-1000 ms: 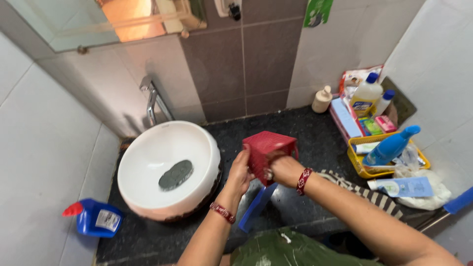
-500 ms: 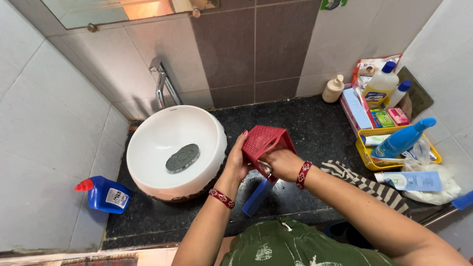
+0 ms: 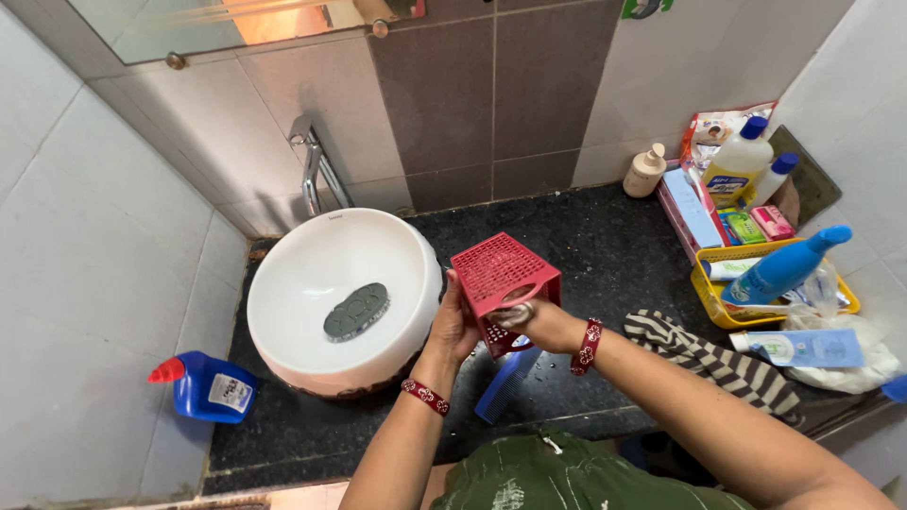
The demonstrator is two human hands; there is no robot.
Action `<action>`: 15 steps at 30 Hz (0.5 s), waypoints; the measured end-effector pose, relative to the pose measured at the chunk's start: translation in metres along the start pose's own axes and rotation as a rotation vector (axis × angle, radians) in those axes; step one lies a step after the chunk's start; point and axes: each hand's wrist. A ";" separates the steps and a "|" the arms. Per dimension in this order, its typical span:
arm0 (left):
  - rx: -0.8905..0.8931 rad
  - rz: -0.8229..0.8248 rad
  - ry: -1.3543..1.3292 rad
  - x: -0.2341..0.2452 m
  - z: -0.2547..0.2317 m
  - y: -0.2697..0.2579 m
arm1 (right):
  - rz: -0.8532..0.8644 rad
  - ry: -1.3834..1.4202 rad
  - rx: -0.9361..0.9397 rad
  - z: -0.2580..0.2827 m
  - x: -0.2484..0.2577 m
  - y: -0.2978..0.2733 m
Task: The person scrubs a red plastic basket with a sponge in a sink, rinses it under a tap, and wipes it with a cloth. The person then applies soap from a bottle to a blue comb and scrubs it with a sponge.
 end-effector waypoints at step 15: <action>0.041 0.104 0.114 0.044 -0.025 0.032 | -0.223 -1.070 0.457 0.014 -0.007 0.037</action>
Point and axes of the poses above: each hand's wrist, its own y-axis towards the middle knuckle, its own x-axis out of the back of the hand, z = x × y
